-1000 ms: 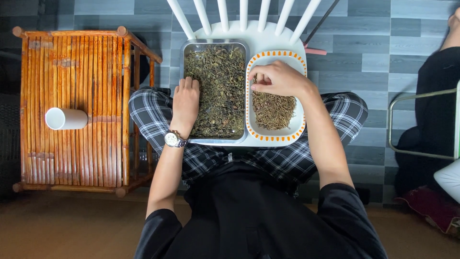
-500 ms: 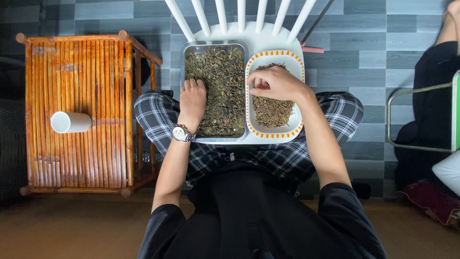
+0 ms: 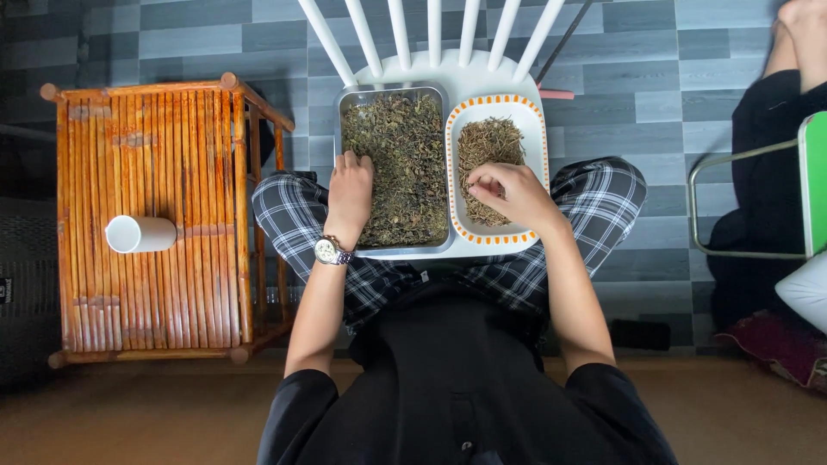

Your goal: The person sits cross-legged on the floor with a tray on their lap, sorting dried herbs by hand. They pick up small amounts of the herbs from a metal tray and transfer them to a white plate with an orange pattern.

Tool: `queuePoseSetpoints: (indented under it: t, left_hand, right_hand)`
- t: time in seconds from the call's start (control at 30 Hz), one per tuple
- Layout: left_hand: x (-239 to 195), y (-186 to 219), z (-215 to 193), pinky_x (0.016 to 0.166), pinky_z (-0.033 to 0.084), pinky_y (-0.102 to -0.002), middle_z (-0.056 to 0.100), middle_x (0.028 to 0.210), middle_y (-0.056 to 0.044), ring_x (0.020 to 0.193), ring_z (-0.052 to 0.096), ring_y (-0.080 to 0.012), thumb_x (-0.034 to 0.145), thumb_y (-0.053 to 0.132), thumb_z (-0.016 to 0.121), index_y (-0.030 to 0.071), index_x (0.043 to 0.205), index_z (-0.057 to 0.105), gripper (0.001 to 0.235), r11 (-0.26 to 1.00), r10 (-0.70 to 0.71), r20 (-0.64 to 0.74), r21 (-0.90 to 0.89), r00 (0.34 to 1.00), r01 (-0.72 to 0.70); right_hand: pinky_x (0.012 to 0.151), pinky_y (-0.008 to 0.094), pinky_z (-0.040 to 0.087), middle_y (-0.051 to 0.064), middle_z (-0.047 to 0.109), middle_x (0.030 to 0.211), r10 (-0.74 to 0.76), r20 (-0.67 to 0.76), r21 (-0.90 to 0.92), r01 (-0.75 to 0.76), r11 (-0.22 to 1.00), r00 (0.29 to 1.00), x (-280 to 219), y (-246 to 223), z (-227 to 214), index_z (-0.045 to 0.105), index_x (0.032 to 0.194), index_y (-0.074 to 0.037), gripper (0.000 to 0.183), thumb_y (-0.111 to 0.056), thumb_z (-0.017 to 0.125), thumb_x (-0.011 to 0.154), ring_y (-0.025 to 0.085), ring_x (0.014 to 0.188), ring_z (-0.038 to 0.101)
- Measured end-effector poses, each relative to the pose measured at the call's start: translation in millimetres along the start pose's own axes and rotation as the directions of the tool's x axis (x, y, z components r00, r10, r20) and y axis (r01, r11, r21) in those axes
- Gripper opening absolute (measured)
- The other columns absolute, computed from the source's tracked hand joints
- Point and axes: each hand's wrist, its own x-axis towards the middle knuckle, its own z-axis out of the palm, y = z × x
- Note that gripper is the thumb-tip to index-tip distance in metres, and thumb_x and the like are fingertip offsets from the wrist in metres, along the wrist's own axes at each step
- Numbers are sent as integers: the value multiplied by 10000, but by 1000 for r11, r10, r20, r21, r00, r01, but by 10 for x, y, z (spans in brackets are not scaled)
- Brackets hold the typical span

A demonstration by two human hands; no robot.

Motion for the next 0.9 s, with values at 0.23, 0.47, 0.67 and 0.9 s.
queuePoseSetpoints:
  t: [0.23,0.47,0.67,0.9]
  left_hand:
    - [-202,9,-160,737,548,-413,513,859,-95,892,612,-328,934,18,668,50,881,584,104,915,-17,-169,-400,986,-53]
    - [-308,164,-239,740,572,-355,545,875,-86,873,656,-301,995,30,656,31,981,653,14,804,-96,-191,-593,977,-37]
    - [-324,124,-148,706,580,-382,540,821,-59,823,663,-281,944,83,735,55,979,628,116,816,-94,-144,-577,985,-6]
    - [-186,162,-77,693,596,-393,556,846,-62,856,688,-296,963,125,727,42,1016,643,129,822,-73,-144,-570,987,-23]
  right_hand:
    - [698,369,547,88,698,768,-19,-79,0,19,1000,997,-36,-95,262,745,1111,-82,157,-105,653,986,230,692,643]
    - [641,388,556,109,689,760,-42,-201,-13,40,999,979,-88,-199,517,742,1059,-111,131,-99,716,931,264,680,671]
    - [619,382,552,99,687,742,-60,-241,-48,49,998,969,-134,-198,605,741,1031,-120,103,-112,730,929,256,653,663]
    - [614,376,535,88,674,707,-66,-278,-62,50,997,958,-141,-260,546,725,1007,-79,55,-72,710,954,237,620,629]
